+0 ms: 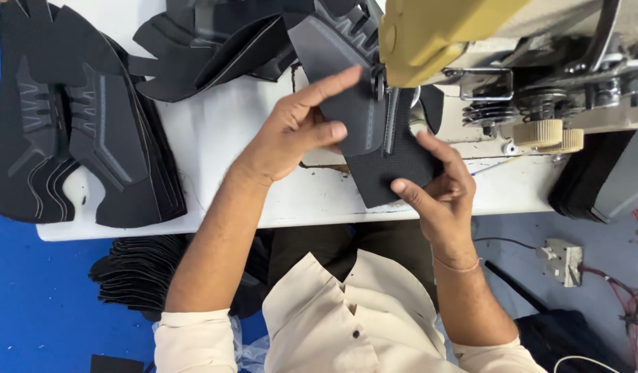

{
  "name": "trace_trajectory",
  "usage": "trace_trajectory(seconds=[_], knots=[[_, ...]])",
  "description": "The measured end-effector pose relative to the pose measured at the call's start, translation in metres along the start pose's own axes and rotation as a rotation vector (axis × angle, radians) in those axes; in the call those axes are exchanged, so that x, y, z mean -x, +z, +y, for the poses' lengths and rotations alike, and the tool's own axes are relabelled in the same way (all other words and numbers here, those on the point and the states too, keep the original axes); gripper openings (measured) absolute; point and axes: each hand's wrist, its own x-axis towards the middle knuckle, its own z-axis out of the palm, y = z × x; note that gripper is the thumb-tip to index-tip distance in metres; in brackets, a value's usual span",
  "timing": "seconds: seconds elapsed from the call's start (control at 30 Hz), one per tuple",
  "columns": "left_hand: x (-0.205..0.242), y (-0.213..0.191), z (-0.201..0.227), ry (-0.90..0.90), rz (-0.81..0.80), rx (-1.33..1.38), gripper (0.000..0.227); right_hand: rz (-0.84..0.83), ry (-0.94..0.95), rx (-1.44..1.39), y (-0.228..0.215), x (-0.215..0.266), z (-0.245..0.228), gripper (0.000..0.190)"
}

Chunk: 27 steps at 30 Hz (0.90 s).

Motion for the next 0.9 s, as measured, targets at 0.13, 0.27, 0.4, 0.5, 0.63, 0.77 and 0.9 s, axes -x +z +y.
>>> trace_trajectory(seconds=[0.13, 0.27, 0.4, 0.5, 0.63, 0.77, 0.9], knots=[[-0.003, 0.005, 0.005, 0.021, -0.056, -0.089, 0.071, -0.027, 0.056, -0.012, -0.001, 0.004, 0.005, 0.054], [-0.003, 0.008, 0.009, 0.0, -0.055, -0.063, 0.075, -0.012, 0.037, 0.044, -0.001, 0.003, 0.009, 0.052], [-0.007, 0.009, 0.01, 0.036, -0.029, -0.119, 0.076, 0.033, 0.081, -0.024, 0.002, -0.001, 0.006, 0.052], [-0.01, 0.004, 0.007, 0.038, -0.012, -0.152, 0.078, 0.038, 0.053, -0.022, 0.002, -0.008, 0.006, 0.051], [-0.021, 0.004, 0.014, 0.057, 0.008, -0.164, 0.079, 0.044, 0.02, -0.045, 0.004, -0.02, 0.005, 0.048], [-0.028, 0.003, 0.02, 0.045, 0.044, -0.182, 0.079, 0.049, 0.009, -0.014, 0.008, -0.027, 0.001, 0.048], [-0.031, 0.005, 0.019, 0.048, 0.094, -0.233, 0.079, 0.05, -0.041, -0.029, 0.006, -0.034, 0.0, 0.044]])
